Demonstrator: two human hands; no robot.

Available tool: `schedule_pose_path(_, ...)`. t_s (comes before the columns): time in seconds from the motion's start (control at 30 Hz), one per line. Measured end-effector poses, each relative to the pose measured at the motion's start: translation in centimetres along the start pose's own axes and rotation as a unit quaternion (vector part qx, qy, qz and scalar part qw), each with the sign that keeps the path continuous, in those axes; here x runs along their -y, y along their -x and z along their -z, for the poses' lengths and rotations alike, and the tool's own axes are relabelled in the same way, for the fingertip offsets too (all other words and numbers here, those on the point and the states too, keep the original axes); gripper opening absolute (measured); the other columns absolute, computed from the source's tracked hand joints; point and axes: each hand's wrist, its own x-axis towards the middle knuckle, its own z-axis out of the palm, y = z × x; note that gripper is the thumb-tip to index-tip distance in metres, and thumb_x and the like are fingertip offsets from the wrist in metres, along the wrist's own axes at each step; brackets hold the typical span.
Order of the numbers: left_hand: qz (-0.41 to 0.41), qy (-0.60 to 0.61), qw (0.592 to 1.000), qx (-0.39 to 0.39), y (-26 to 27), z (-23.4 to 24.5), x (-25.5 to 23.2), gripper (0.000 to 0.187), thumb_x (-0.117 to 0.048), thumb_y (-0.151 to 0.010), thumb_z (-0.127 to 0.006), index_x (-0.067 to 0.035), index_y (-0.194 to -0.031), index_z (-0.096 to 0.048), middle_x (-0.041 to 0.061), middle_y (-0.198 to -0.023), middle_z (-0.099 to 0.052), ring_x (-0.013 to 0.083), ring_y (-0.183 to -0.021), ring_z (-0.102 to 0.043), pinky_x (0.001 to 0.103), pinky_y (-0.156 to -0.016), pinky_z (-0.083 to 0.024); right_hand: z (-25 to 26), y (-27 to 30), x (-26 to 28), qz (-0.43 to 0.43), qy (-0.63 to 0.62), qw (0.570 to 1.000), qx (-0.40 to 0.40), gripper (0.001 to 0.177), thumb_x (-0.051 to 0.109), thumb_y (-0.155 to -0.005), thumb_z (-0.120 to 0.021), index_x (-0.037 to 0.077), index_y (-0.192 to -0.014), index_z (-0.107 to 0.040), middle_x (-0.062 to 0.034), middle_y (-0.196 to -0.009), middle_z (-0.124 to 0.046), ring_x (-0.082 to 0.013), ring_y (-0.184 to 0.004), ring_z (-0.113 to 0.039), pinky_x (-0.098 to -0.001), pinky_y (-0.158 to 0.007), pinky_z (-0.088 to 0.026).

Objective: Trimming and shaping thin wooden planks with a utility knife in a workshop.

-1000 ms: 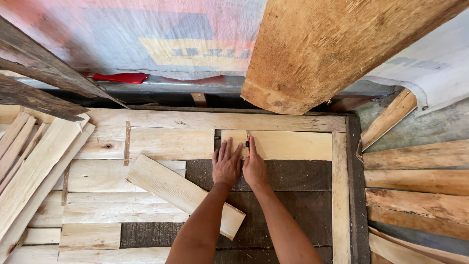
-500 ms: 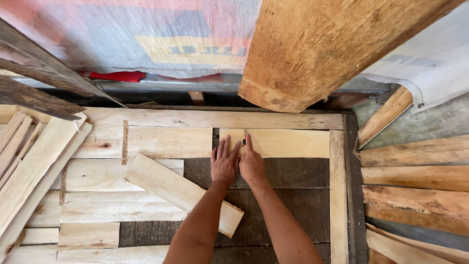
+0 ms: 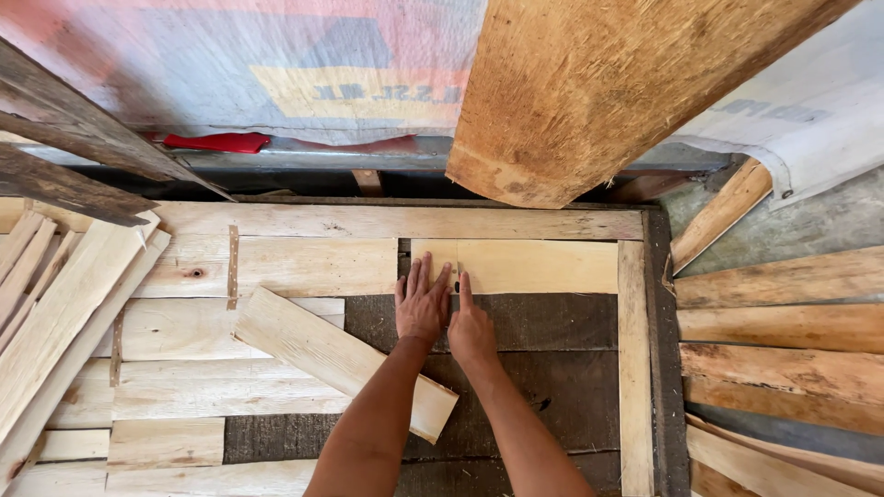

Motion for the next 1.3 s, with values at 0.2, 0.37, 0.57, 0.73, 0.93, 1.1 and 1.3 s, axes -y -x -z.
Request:
schedule_pose_path(0.2, 0.007, -0.003, 1.000, 0.013, 0.3, 1.1, -0.4, 0.053, -0.046, -0.107, -0.031, -0.040, -0.160, -0.030, 0.000, -0.173, -0.006, 0.0227, -0.158, -0.012, 0.048, -0.124, -0.013, -2.4, 2.4, -3.2, 0.033, 0.002, 0.999, -0.023, 0.082, 0.006, -0.097, -0.054, 0.019, -0.166, -0.011, -0.0239, -0.083, -0.073, -0.0381, -0.067, -0.070, -0.0509, -0.063, -0.058)
schedule_pose_path(0.37, 0.003, -0.007, 1.000, -0.004, 0.3, 0.4, -0.3, 0.052, -0.046, -0.108, -0.032, -0.040, -0.160, -0.031, 0.000, -0.173, -0.007, 0.0220, -0.158, -0.013, 0.047, -0.124, -0.014, -1.5, 6.3, -2.7, -0.015, -0.016, 1.000, 0.021, 0.081, 0.009, -0.100, -0.051, 0.023, -0.166, -0.008, -0.0227, -0.081, -0.072, -0.0380, -0.066, -0.071, -0.0500, -0.064, -0.058)
schedule_pose_path(0.57, -0.013, -0.008, 0.999, -0.030, 0.5, -0.5, 0.3, 0.052, -0.045, -0.107, -0.031, -0.039, -0.159, -0.032, 0.000, -0.172, -0.011, 0.0221, -0.156, -0.015, 0.048, -0.123, -0.016, -4.5, 5.6, -7.3, 0.040, -0.041, 0.997, -0.045, 0.080, 0.010, -0.100, -0.052, 0.024, -0.166, -0.008, -0.0247, -0.097, -0.072, -0.0362, -0.069, -0.071, -0.0477, -0.062, -0.058)
schedule_pose_path(0.73, -0.027, 0.007, 0.997, -0.066, 0.2, -1.6, 0.8, 0.052, -0.046, -0.108, -0.033, -0.037, -0.159, -0.035, 0.002, -0.171, -0.016, 0.0236, -0.155, -0.018, 0.048, -0.123, -0.017, -1.9, 1.8, -7.3, 0.042, -0.125, 0.984, -0.119, 0.065, 0.016, -0.107, -0.041, 0.021, -0.164, -0.010, -0.0146, -0.120, -0.070, -0.0337, -0.072, -0.072, -0.0448, -0.060, -0.061)
schedule_pose_path(0.93, -0.024, 0.027, 0.994, -0.107, 0.4, -2.8, 1.2, 0.054, -0.048, -0.107, -0.039, -0.030, -0.158, -0.039, 0.005, -0.170, -0.024, 0.0267, -0.155, -0.025, 0.047, -0.125, -0.020, -1.3, -4.4, -8.0, 0.213, -0.172, 0.929, -0.249, 0.065, 0.008, -0.109, -0.040, 0.013, -0.167, -0.014, -0.0207, -0.129, -0.068, -0.0339, -0.116, -0.065, -0.0454, -0.099, -0.049)
schedule_pose_path(1.1, -0.007, 0.095, 0.982, -0.162, 0.4, -2.9, 1.2, 0.058, -0.044, -0.103, -0.053, -0.022, -0.156, -0.041, 0.016, -0.167, -0.026, 0.0378, -0.152, -0.029, 0.050, -0.122, -0.031, -1.3, -5.7, -8.2, 0.161, -0.141, 0.951, -0.223, 0.068, 0.006, -0.106, -0.042, 0.014, -0.166, -0.012, -0.0137, -0.127, -0.070, -0.0309, -0.116, -0.065, -0.0426, -0.098, -0.050)
schedule_pose_path(1.3, 0.084, 0.130, 0.979, -0.134, 0.4, -2.2, -1.1, 0.067, -0.033, -0.101, -0.063, -0.016, -0.159, -0.036, 0.023, -0.168, -0.015, 0.0433, -0.146, -0.032, 0.054, -0.117, -0.036, -1.2, -5.8, -8.3, 0.180, -0.134, 0.945, -0.237, 0.072, 0.001, -0.102, -0.044, 0.013, -0.167, -0.013, -0.0150, -0.124, -0.071, -0.0328, -0.114, -0.065, -0.0442, -0.097, -0.051)
